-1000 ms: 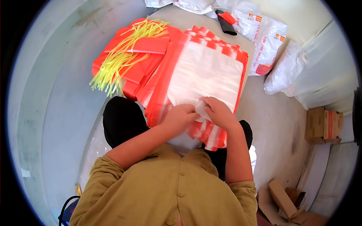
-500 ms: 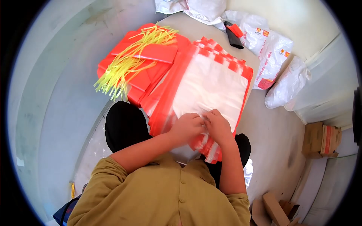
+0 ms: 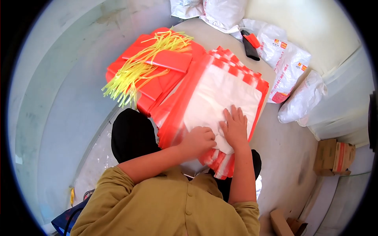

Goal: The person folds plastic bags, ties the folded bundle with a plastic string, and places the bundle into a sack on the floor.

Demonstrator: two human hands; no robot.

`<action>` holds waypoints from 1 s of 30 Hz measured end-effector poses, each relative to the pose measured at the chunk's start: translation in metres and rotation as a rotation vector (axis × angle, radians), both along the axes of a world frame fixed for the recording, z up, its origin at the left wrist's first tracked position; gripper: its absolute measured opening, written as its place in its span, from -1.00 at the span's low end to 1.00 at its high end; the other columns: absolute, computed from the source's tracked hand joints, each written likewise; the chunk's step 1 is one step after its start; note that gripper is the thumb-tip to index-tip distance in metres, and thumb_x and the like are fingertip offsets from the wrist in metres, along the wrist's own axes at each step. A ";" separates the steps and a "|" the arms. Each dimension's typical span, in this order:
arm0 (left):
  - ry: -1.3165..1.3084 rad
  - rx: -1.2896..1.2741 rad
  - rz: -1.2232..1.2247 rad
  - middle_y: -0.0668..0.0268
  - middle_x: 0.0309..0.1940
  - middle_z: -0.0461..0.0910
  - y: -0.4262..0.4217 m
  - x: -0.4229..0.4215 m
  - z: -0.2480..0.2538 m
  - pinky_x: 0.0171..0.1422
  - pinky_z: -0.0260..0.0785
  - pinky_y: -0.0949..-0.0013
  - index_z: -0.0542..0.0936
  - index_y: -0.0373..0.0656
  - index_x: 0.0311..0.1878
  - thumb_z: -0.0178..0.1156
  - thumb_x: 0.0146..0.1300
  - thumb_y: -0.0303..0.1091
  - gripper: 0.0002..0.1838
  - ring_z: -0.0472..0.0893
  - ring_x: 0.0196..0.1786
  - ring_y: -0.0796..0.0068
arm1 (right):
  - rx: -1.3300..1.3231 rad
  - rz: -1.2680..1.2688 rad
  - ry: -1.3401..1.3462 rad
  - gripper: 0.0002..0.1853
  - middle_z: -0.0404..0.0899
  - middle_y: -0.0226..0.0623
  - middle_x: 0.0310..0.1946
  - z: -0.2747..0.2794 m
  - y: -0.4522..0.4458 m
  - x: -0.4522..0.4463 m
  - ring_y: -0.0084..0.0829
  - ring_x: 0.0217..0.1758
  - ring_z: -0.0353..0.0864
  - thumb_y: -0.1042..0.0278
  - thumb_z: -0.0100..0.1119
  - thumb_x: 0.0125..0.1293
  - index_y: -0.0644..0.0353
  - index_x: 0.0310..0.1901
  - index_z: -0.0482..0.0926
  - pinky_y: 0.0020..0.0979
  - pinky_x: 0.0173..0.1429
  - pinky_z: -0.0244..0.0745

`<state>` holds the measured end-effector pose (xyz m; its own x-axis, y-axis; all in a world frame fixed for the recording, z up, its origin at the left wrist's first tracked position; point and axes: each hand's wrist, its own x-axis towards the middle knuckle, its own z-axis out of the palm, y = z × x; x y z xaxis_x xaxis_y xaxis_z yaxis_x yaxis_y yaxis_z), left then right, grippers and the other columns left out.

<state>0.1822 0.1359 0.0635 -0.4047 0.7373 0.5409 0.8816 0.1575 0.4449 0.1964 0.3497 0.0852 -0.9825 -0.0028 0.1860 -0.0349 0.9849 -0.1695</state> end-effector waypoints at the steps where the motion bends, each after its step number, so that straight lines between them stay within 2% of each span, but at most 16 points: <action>1: -0.012 0.021 0.000 0.40 -0.23 0.60 0.000 0.000 -0.001 0.01 0.40 0.15 0.67 0.01 -0.31 0.27 0.05 -0.36 -0.90 0.55 -0.02 0.24 | -0.014 -0.009 0.045 -0.39 0.20 -0.04 0.59 0.005 -0.004 -0.004 0.11 0.65 0.10 0.08 0.21 0.43 0.09 0.46 0.42 0.22 0.63 -0.01; 2: -0.025 0.041 -0.003 0.41 -0.23 0.60 0.000 -0.001 -0.001 0.01 0.40 0.15 0.67 0.01 -0.32 0.27 0.05 -0.35 -0.90 0.55 -0.02 0.24 | -0.029 -0.022 0.089 -0.38 0.20 -0.05 0.59 0.007 -0.007 -0.007 0.11 0.65 0.11 0.07 0.21 0.44 0.08 0.46 0.42 0.21 0.63 0.00; 5: -0.025 0.038 0.003 0.42 -0.23 0.60 0.001 0.000 -0.006 0.03 0.39 0.14 0.68 0.01 -0.32 0.27 0.06 -0.34 -0.91 0.54 -0.01 0.25 | -0.004 0.139 -0.075 -0.39 0.21 -0.06 0.59 0.000 -0.011 -0.021 0.07 0.66 0.11 0.07 0.19 0.44 0.07 0.47 0.43 0.20 0.64 0.00; 8: -0.031 0.007 0.009 0.43 -0.24 0.61 0.002 0.000 -0.006 0.05 0.38 0.15 0.69 0.03 -0.32 0.27 0.06 -0.34 -0.90 0.54 -0.01 0.25 | 0.003 0.120 0.031 -0.42 0.25 -0.06 0.57 0.010 -0.021 -0.029 0.03 0.66 0.12 0.09 0.19 0.44 0.09 0.44 0.46 0.19 0.65 -0.01; 11: -0.035 -0.008 0.015 0.45 -0.23 0.61 0.000 0.001 -0.003 0.05 0.38 0.14 0.70 0.03 -0.32 0.27 0.07 -0.34 -0.90 0.54 0.00 0.26 | -0.052 0.184 -0.027 -0.45 0.29 -0.05 0.55 0.004 -0.016 -0.036 0.04 0.64 0.15 0.13 0.17 0.46 0.11 0.42 0.48 0.14 0.64 0.04; 14: -0.011 0.022 0.029 0.44 -0.28 0.61 0.001 0.001 0.001 0.04 0.39 0.16 0.69 0.04 -0.35 0.26 0.06 -0.34 -0.92 0.55 -0.04 0.26 | -0.164 0.198 0.075 -0.49 0.37 -0.02 0.48 -0.003 -0.005 -0.045 0.03 0.59 0.25 0.21 0.18 0.45 0.16 0.38 0.50 0.02 0.62 0.12; 17: 0.034 -0.103 0.009 0.41 -0.36 0.59 0.003 -0.003 0.002 -0.01 0.43 0.20 0.66 0.02 -0.40 0.27 0.02 -0.35 -0.95 0.56 -0.13 0.25 | -0.452 0.171 0.244 -0.60 0.56 -0.01 0.29 0.011 -0.003 -0.034 -0.02 0.41 0.47 0.35 0.23 0.40 0.22 0.24 0.60 -0.11 0.49 0.35; 20: 0.027 0.031 -0.016 0.37 -0.42 0.55 0.007 -0.010 0.001 -0.05 0.46 0.20 0.63 0.00 -0.44 0.28 -0.04 -0.36 -0.95 0.56 -0.22 0.22 | -0.687 0.012 0.296 -0.75 0.69 -0.08 0.04 0.020 -0.008 -0.002 -0.07 0.15 0.64 0.46 0.28 0.34 0.24 0.04 0.68 -0.19 0.27 0.52; 21: 0.011 0.043 0.017 0.36 -0.43 0.55 0.009 -0.010 -0.001 -0.06 0.46 0.19 0.61 -0.01 -0.45 0.28 -0.04 -0.37 -0.95 0.55 -0.22 0.21 | -0.603 0.028 0.404 -0.88 0.70 -0.13 -0.10 0.022 -0.011 0.011 -0.09 -0.02 0.68 0.50 0.28 0.34 0.23 -0.11 0.69 -0.20 0.10 0.58; 24: -0.020 0.042 0.083 0.33 -0.41 0.55 0.013 -0.010 -0.006 -0.07 0.48 0.18 0.60 -0.05 -0.44 0.32 -0.05 -0.37 -0.91 0.56 -0.21 0.20 | -0.429 0.137 0.386 -0.85 0.68 -0.16 -0.19 0.017 -0.016 0.059 -0.15 -0.13 0.67 0.60 0.32 0.22 0.25 -0.17 0.66 -0.26 0.05 0.57; 26: -0.020 -0.008 0.089 0.32 -0.37 0.57 0.014 -0.011 -0.008 -0.05 0.48 0.18 0.62 -0.09 -0.38 0.38 -0.03 -0.37 -0.85 0.58 -0.18 0.20 | -0.355 0.246 0.320 -0.81 0.69 -0.18 -0.15 0.018 -0.027 0.078 -0.12 -0.08 0.66 0.59 0.36 0.15 0.24 -0.18 0.67 -0.21 0.07 0.58; 30: -0.071 0.008 0.165 0.26 -0.29 0.57 0.020 -0.007 -0.005 -0.05 0.50 0.13 0.56 -0.10 -0.33 0.29 -0.02 -0.46 -0.84 0.58 -0.14 0.10 | -0.213 0.325 0.307 -0.74 0.69 -0.22 -0.03 0.010 -0.035 0.087 -0.11 0.05 0.64 0.56 0.41 0.03 0.24 -0.18 0.68 -0.13 0.14 0.58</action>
